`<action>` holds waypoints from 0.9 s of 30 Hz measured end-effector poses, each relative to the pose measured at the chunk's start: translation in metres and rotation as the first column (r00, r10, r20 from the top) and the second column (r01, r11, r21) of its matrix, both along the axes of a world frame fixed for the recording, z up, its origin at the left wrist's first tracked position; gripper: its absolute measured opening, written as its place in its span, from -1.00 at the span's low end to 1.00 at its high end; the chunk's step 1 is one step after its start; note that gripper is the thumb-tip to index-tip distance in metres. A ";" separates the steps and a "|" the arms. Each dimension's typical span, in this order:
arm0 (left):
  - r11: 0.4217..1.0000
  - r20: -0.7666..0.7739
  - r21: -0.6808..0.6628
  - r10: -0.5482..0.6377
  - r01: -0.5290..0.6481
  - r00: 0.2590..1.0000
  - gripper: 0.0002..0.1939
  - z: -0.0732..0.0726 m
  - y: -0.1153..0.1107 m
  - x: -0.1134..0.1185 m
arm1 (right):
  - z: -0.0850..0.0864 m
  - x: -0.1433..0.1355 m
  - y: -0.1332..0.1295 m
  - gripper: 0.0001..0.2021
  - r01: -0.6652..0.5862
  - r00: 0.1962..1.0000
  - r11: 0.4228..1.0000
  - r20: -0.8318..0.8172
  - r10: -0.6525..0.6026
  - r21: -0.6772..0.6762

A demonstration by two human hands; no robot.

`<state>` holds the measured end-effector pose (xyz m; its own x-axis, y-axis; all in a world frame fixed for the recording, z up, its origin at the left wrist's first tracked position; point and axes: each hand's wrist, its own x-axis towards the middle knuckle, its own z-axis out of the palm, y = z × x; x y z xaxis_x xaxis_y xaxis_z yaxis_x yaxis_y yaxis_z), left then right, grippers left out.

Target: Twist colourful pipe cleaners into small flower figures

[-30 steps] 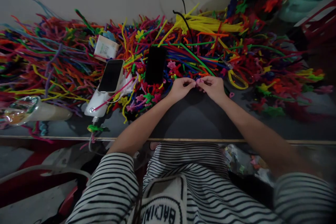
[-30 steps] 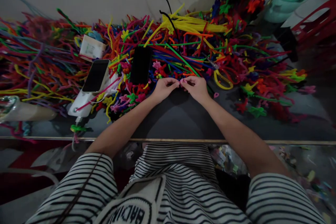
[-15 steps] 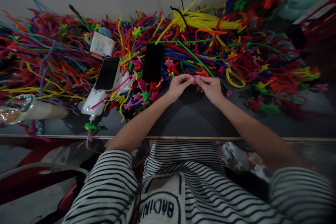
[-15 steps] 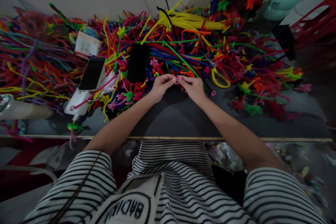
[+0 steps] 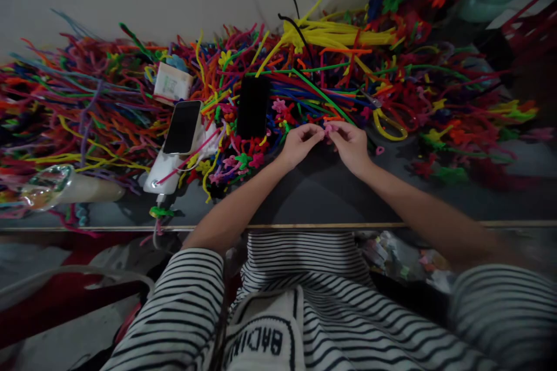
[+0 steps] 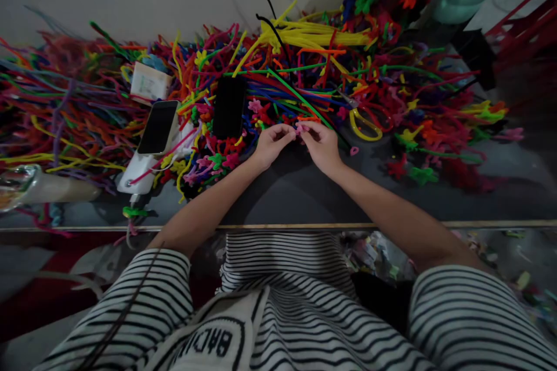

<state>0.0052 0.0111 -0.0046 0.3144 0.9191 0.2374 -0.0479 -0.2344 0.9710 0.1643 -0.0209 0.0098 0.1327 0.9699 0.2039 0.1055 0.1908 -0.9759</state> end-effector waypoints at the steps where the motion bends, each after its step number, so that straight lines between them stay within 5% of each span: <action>1: 1.000 -0.012 0.010 0.008 -0.007 1.000 -0.58 0.000 0.000 0.000 | 0.000 0.000 0.000 -0.55 0.000 1.000 1.000 0.002 0.000 0.005; 9: 0.998 -0.101 -0.003 0.060 -0.061 0.993 -0.73 0.003 -0.003 0.000 | -0.003 0.005 0.004 -0.58 -0.034 0.999 0.997 0.031 0.036 -0.066; 17: 0.887 -0.230 0.401 0.339 -0.228 0.912 -0.75 0.014 -0.015 -0.005 | 0.005 0.006 -0.001 -0.85 -0.030 0.972 0.998 0.234 0.017 0.050; 27: 0.861 -0.318 0.477 0.356 -0.176 0.879 -0.74 0.018 -0.014 -0.012 | 0.008 0.005 0.001 -0.79 -0.065 0.955 0.994 0.293 0.037 0.086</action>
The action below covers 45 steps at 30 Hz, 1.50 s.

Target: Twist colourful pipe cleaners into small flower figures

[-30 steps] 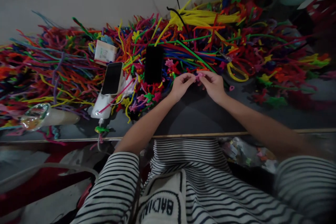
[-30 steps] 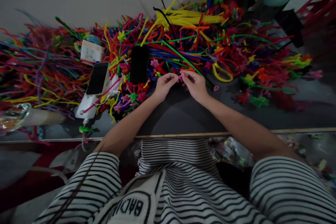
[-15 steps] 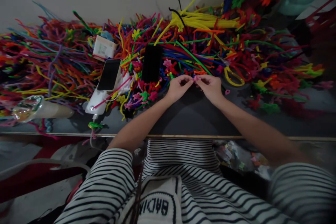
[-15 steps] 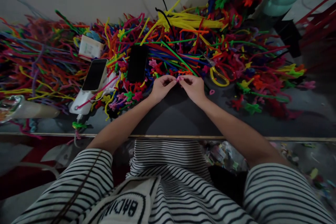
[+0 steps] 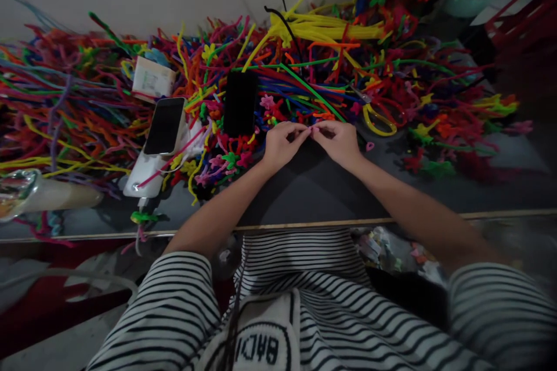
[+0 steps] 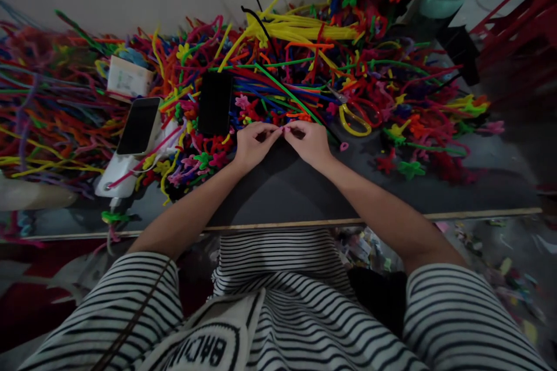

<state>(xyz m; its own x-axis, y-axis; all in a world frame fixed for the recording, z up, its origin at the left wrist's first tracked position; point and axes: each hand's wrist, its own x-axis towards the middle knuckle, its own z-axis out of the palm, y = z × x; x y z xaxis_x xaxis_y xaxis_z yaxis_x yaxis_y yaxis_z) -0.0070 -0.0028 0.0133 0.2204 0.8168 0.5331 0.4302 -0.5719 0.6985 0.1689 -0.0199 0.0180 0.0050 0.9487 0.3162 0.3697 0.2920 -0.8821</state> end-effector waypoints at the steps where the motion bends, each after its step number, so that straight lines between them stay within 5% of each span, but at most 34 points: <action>1: 1.000 -0.008 -0.008 -0.003 0.003 1.000 -0.74 0.000 0.000 -0.001 | 0.001 0.000 0.001 -0.79 -0.012 1.000 1.000 0.024 0.012 -0.005; 7: 0.977 0.081 -0.168 -0.121 0.133 0.989 -0.71 -0.005 0.008 -0.006 | -0.002 0.003 0.008 -0.65 -0.136 0.990 0.988 -0.045 0.132 -0.078; 13: 0.851 0.291 -0.335 -0.316 0.406 0.903 -0.59 -0.010 0.022 -0.007 | -0.004 0.004 0.009 -0.50 -0.177 0.963 0.957 -0.243 0.119 -0.231; 22: 0.880 0.154 -0.402 -0.206 0.252 0.966 -0.77 -0.007 0.016 -0.001 | -0.004 0.003 0.016 -0.60 -0.079 0.948 0.954 -0.319 -0.018 -0.290; 34: 0.936 0.022 -0.324 -0.138 0.138 0.990 -0.82 -0.004 0.009 0.001 | -0.005 0.001 0.014 -0.59 -0.098 0.959 0.962 -0.283 0.023 -0.253; 45: 0.931 -0.038 -0.145 -0.342 0.334 0.939 -0.77 -0.003 0.012 -0.003 | 0.004 0.014 0.017 -0.59 -0.302 0.931 0.888 -0.309 0.196 -0.346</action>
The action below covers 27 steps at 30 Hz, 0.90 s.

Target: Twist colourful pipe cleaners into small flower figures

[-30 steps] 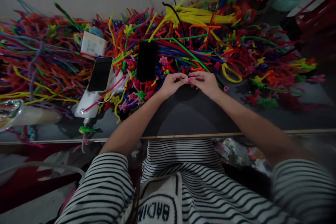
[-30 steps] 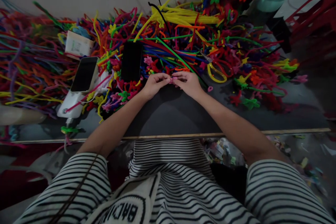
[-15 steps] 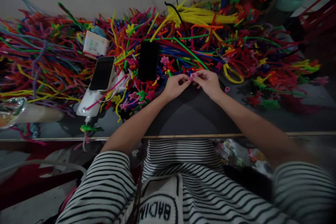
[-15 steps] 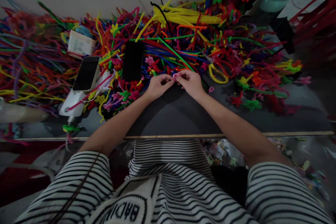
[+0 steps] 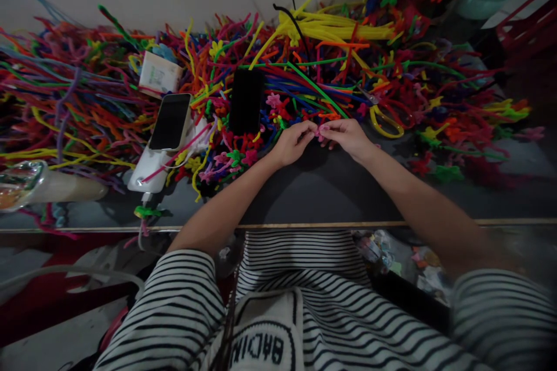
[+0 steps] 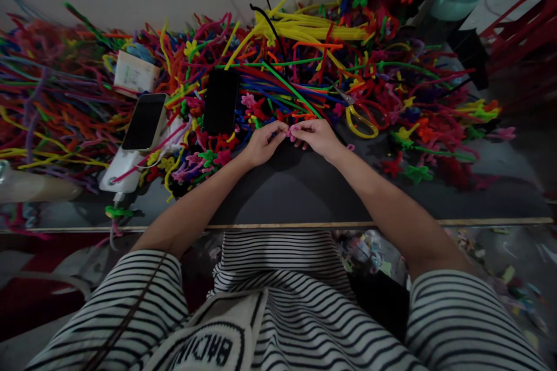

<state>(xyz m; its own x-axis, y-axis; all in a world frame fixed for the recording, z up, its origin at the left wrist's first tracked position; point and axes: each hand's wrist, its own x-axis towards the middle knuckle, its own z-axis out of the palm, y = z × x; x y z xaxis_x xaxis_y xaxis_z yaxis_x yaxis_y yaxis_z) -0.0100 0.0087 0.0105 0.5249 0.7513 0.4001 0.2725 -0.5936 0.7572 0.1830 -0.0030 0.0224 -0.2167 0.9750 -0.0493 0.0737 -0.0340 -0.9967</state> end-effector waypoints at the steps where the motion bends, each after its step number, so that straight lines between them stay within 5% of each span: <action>1: 1.000 0.000 -0.015 -0.006 0.006 1.000 -0.76 0.000 0.000 0.000 | 0.001 0.000 0.000 -0.58 -0.011 1.000 1.000 -0.006 0.011 -0.009; 12: 0.976 0.126 -0.170 0.158 -0.135 0.979 -0.72 -0.002 -0.003 0.003 | 0.001 -0.008 -0.001 -0.57 0.159 0.986 0.987 -0.054 -0.159 -0.007; 22: 0.938 0.054 0.048 0.341 -0.343 0.939 -0.88 -0.005 -0.002 0.001 | 0.001 -0.008 -0.005 -0.58 0.127 0.992 0.991 0.004 -0.127 0.048; 27: 0.917 -0.065 0.231 0.349 -0.326 0.935 -0.78 -0.009 -0.003 -0.001 | -0.001 -0.010 -0.006 -0.63 0.185 0.982 0.980 0.028 -0.187 0.066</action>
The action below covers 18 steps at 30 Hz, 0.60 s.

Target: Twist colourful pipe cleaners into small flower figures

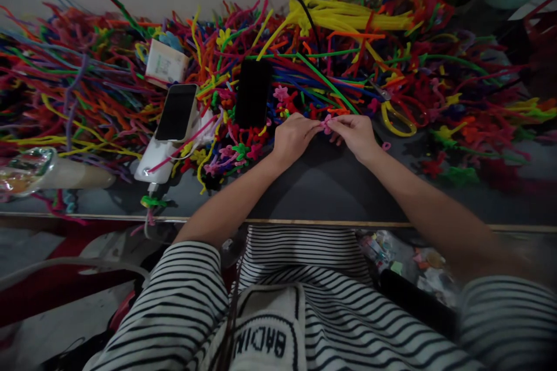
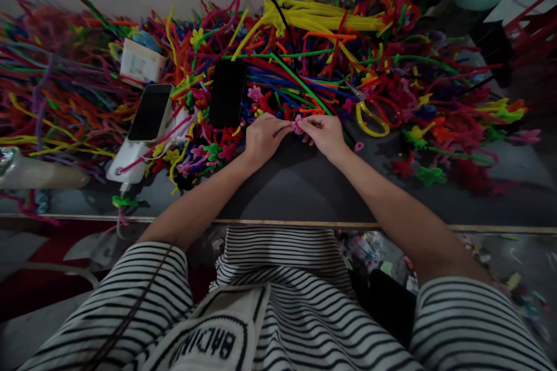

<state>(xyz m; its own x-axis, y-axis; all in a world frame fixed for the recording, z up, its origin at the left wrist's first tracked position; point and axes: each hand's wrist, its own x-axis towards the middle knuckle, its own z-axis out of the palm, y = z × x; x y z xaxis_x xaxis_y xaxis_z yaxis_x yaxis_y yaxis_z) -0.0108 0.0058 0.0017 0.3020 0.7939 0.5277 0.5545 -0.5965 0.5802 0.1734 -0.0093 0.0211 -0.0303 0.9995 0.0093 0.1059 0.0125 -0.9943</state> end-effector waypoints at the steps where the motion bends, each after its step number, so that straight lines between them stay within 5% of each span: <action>1: 1.000 -0.029 0.021 -0.010 0.011 1.000 -0.74 0.000 -0.001 0.000 | 0.000 -0.001 0.000 -0.63 0.011 1.000 1.000 0.006 -0.011 0.004; 9: 0.989 -0.235 0.132 -0.037 0.070 0.971 -0.63 0.009 -0.005 -0.001 | -0.004 -0.003 -0.001 -0.55 0.024 1.000 0.999 0.003 -0.024 0.030; 18: 0.966 -0.275 0.212 -0.084 0.146 0.958 -0.64 0.013 -0.004 -0.004 | -0.010 -0.002 0.001 -0.56 -0.025 1.000 0.999 -0.013 0.025 0.020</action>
<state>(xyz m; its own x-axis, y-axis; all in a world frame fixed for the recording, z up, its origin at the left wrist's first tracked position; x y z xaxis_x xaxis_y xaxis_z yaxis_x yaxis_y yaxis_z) -0.0146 0.0017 0.0146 0.5355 0.6133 0.5806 0.5878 -0.7643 0.2651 0.1718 -0.0079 0.0114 -0.0553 0.9980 0.0298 0.0919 0.0348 -0.9952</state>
